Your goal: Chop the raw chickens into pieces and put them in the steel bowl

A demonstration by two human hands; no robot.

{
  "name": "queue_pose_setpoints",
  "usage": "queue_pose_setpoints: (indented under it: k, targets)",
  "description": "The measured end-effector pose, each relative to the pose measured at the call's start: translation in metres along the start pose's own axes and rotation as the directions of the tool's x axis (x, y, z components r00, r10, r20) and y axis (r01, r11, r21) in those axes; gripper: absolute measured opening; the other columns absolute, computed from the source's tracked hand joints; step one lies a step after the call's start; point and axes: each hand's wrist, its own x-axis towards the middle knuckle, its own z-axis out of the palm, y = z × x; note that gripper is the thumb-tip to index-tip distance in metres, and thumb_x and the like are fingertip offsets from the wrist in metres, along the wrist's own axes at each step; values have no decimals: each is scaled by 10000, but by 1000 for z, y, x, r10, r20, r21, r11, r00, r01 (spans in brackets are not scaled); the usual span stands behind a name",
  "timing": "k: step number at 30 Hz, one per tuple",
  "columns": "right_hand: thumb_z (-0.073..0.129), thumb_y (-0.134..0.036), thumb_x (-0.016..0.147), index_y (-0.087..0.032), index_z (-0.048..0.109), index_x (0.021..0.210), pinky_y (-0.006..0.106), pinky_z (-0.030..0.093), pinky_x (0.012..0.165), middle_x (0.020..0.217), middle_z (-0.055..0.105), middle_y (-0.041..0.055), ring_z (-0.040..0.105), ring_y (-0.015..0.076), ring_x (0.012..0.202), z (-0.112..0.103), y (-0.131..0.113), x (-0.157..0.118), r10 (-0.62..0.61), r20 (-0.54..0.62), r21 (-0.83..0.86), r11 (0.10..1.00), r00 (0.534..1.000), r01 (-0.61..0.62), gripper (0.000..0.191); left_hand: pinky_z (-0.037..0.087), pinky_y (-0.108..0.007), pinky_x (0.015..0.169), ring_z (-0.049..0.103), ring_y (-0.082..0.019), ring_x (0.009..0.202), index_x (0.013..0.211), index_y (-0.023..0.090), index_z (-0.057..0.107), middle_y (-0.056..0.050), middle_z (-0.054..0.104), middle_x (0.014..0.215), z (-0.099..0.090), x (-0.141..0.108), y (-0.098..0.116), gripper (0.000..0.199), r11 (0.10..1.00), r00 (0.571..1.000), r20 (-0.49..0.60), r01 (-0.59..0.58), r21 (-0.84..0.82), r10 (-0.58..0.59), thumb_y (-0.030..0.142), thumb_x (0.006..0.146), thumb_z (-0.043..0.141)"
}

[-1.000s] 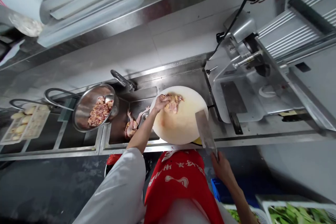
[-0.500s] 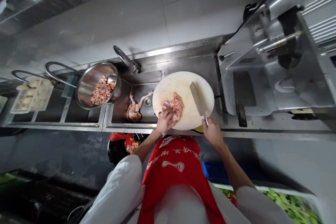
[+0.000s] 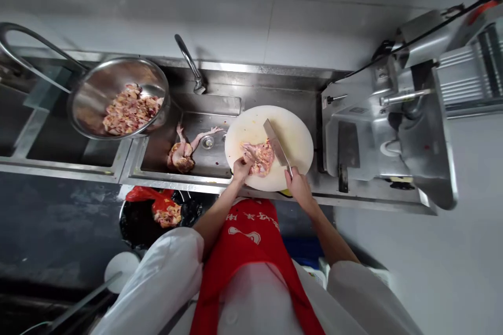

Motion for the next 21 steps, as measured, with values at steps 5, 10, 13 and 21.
queue_pose_setpoints:
  k: [5, 10, 13, 21]
  targets:
    - [283, -427, 1061, -126, 556, 1142, 264, 353, 648, 854, 724, 131, 671, 208, 738, -8, -27, -4, -40, -51, 3, 999, 998, 40, 414, 408, -216, 542, 518, -108, 570, 757, 151, 625, 11, 608, 645, 0, -2, -6, 205, 989, 986, 90, -142, 28, 139, 323, 692, 715]
    - [308, -413, 1057, -123, 553, 1193, 266, 390, 686, 897, 732, 143, 681, 210, 775, 11, -25, 1, -1, 19, -62, 998, 1000, 2, 404, 403, -214, 575, 516, -113, 613, 795, 163, 596, 19, 607, 684, 2, -6, -10, 174, 978, 982, 16, -187, 97, 186, 273, 683, 670]
    - [313, -417, 1055, -121, 543, 1205, 265, 385, 672, 871, 728, 135, 682, 216, 767, 17, -15, 1, 53, 7, -52, 997, 999, -53, 404, 367, -218, 554, 479, -107, 586, 729, 178, 549, 34, 554, 638, 1, -6, -3, 164, 981, 984, -33, -170, 93, 174, 262, 672, 677]
    - [293, -407, 1063, -108, 552, 1135, 265, 352, 644, 842, 721, 136, 680, 209, 738, 15, -35, -15, 22, -51, -4, 1000, 998, -23, 402, 318, -201, 522, 399, -74, 548, 716, 165, 561, 59, 492, 600, -12, -12, 16, 199, 966, 965, 46, -257, -15, 257, 249, 665, 734]
